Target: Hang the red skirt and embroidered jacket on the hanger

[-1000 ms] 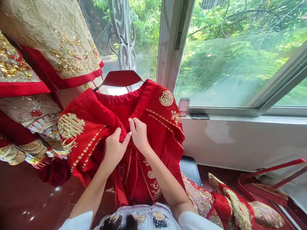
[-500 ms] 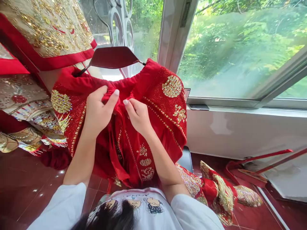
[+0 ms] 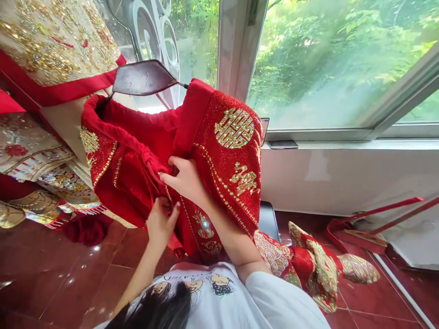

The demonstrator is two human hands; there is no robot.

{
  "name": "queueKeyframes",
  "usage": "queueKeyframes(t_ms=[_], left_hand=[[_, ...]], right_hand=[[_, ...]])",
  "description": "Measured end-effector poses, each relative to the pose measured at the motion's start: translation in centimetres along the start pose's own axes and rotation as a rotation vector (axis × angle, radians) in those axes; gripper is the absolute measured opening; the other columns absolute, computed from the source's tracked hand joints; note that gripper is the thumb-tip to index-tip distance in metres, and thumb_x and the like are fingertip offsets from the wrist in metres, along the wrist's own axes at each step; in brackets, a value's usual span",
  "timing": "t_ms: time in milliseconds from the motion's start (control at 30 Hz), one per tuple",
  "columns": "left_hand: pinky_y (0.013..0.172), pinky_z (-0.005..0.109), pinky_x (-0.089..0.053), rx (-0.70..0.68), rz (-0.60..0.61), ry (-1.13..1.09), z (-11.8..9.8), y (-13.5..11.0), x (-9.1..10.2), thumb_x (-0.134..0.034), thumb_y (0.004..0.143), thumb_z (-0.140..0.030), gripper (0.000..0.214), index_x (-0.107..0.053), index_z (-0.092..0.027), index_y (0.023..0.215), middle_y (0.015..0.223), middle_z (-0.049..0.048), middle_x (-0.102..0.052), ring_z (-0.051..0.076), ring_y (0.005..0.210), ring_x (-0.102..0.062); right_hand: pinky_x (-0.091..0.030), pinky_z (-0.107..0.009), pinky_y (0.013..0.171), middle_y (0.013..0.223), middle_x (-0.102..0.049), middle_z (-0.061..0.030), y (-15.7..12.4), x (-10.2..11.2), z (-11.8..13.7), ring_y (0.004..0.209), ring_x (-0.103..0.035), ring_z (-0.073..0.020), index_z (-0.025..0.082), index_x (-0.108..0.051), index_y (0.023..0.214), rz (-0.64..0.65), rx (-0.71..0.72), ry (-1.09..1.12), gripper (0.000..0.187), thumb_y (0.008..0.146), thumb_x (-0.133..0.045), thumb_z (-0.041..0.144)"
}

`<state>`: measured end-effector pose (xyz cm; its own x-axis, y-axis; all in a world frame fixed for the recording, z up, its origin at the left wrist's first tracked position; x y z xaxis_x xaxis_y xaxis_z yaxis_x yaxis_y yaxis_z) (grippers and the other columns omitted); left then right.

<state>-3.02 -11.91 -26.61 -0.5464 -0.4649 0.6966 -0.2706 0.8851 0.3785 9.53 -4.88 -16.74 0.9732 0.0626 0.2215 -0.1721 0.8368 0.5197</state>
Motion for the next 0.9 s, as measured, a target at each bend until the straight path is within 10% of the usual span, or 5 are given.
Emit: queueKeyframes(t_ms=[267,500,633,767,900], left_hand=[[0.102,0.048,-0.041,-0.075,-0.201,-0.08,2.4,0.6,-3.1,-0.065,0.08,-0.039,0.064,-0.04,-0.012,0.132,0.129,0.0225,-0.051,0.033,0.125,-0.048],[0.071,0.029,-0.046,0.031,0.198,-0.473,3.0,0.7,-4.1,-0.059,0.08,-0.026,0.01,-0.059,-0.017,0.084,0.078,0.0038,-0.065,0.018,0.072,-0.059],[0.058,0.024,-0.041,0.088,0.233,-0.559,3.6,-0.5,-3.9,-0.063,0.078,-0.037,0.024,-0.055,-0.016,0.066,0.059,-0.0016,-0.055,0.012,0.056,-0.049],[0.057,0.024,-0.04,0.157,0.229,-0.64,3.7,-1.5,-3.7,-0.064,0.076,-0.041,0.03,-0.054,-0.016,0.063,0.058,-0.002,-0.054,0.011,0.054,-0.046],[0.055,0.023,-0.04,0.209,0.215,-0.698,3.7,-2.1,-4.0,-0.064,0.072,-0.034,0.022,-0.055,-0.016,0.062,0.057,-0.0026,-0.053,0.01,0.053,-0.043]], right_hand=[[-0.024,-0.021,0.051,0.058,-0.037,0.0055,-0.8,-0.2,1.0,0.056,-0.031,-0.0065,0.017,-0.041,0.058,0.136,-0.022,0.129,0.018,0.07,-0.054,0.021],[-0.029,-0.021,0.051,0.058,-0.043,0.0056,0.6,-0.1,-1.1,0.055,-0.037,-0.0073,0.017,-0.046,0.062,0.075,-0.061,0.193,0.021,0.071,-0.062,0.028],[-0.041,-0.023,0.06,0.074,-0.059,0.0019,0.5,0.7,-3.4,0.065,-0.052,-0.011,0.017,-0.056,0.085,0.105,0.025,0.025,0.026,0.072,-0.071,0.034],[-0.048,-0.032,0.083,0.101,-0.067,-0.0079,-4.3,1.1,-3.1,0.091,-0.062,-0.0178,0.019,-0.059,0.103,-0.117,0.18,-0.253,0.025,0.081,-0.065,0.029],[-0.046,-0.028,0.066,0.071,-0.064,-0.0036,-10.8,-0.5,-2.7,0.068,-0.059,-0.0159,0.019,-0.06,0.079,-0.323,0.192,-0.483,0.007,0.085,-0.059,0.023]])
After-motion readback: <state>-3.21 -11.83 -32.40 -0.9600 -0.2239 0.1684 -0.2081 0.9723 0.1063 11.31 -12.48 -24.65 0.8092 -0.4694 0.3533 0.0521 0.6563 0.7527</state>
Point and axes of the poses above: each hand's wrist, its own y-axis towards the middle knuckle, its own x-axis out of the back of the hand, z = x × y, the point moved 2 cm from there along y, towards the middle knuckle
